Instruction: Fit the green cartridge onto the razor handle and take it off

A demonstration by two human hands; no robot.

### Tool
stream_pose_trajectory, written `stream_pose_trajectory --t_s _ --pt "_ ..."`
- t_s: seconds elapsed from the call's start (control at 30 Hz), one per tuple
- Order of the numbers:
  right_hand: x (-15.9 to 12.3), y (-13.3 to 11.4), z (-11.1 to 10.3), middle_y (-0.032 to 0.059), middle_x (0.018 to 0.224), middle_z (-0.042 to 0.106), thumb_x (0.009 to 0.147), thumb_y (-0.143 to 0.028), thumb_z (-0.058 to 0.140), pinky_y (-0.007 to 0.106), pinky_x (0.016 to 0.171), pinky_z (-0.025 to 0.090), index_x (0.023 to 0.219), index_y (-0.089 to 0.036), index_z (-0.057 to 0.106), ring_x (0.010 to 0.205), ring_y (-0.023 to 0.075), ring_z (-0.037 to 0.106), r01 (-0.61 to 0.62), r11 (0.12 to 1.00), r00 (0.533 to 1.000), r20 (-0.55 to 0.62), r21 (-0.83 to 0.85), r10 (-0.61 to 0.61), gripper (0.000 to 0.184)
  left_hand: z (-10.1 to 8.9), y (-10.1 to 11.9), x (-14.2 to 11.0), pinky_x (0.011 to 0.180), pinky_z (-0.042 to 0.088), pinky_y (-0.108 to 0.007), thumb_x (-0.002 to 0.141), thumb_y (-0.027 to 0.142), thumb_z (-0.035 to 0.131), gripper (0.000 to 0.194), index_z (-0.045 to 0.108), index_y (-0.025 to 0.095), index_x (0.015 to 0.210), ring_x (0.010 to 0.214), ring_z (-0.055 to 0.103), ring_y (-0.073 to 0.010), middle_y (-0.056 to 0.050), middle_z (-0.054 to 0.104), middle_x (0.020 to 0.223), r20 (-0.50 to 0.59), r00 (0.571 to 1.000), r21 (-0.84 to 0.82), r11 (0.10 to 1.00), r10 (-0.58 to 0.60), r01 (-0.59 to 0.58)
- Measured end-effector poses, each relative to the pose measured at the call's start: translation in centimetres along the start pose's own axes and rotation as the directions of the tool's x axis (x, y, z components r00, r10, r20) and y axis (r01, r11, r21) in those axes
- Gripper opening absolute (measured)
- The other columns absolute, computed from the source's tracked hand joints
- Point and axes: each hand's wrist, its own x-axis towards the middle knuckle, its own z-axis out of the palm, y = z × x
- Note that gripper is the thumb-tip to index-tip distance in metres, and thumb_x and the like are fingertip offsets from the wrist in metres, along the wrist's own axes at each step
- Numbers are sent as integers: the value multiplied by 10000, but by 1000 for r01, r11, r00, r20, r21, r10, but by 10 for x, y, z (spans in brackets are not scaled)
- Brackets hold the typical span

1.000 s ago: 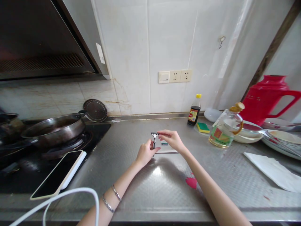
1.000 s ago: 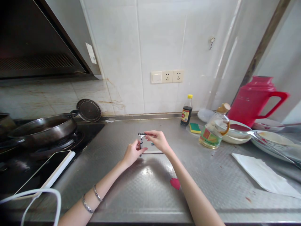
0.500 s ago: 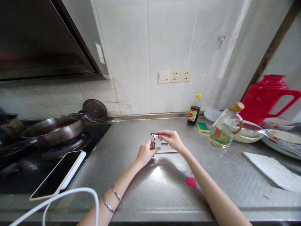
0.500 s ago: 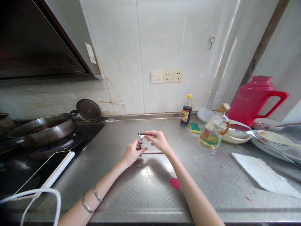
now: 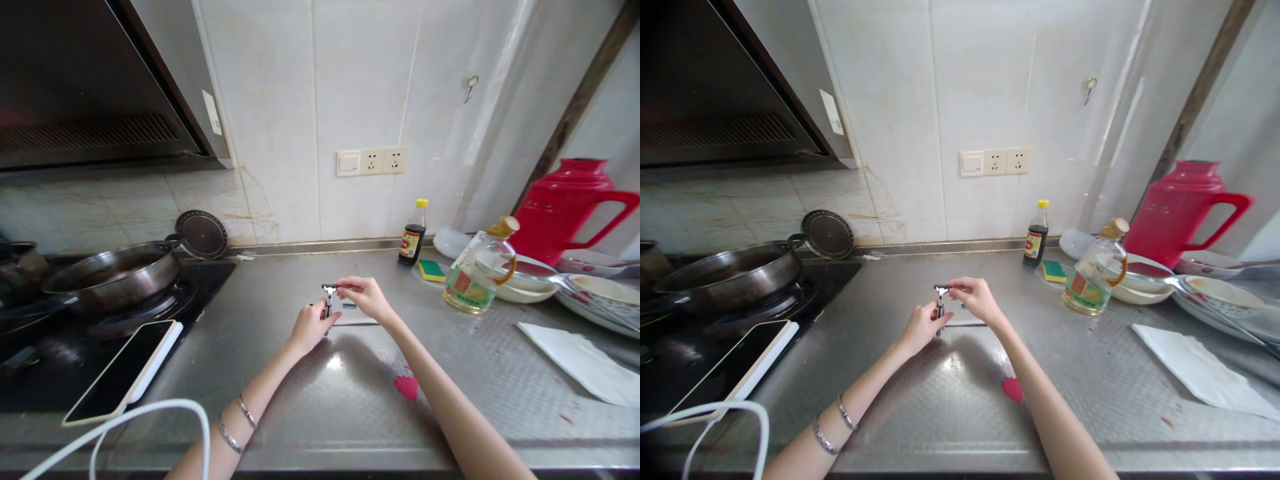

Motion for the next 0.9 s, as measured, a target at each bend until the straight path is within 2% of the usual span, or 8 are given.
stream_pose_trajectory --t_s 0.3,0.63,0.9 --pt "0 3 -1 41 744 674 697 -208 589 270 660 506 841 -149 698 676 153 622 56 998 998 20 -6 -56 190 5 5 -1 520 367 -214 803 447 495 286 543 167 772 471 549 -128 19 576 513 -2 999 -65 997 -35 34" --pt "0 1 -2 34 721 657 695 -198 579 263 654 500 821 -144 694 670 151 621 50 999 998 30 -12 -50 178 10 5 -2 501 372 -211 802 450 493 293 537 167 741 447 537 -120 25 560 500 -9 998 -120 991 -60 59" --pt "0 0 -1 40 723 661 686 -219 576 267 647 506 804 -143 691 661 156 622 49 998 999 16 -40 -48 181 13 6 -2 526 384 -219 806 446 478 302 539 166 711 459 547 -129 11 574 499 -34 996 -102 992 -84 81"
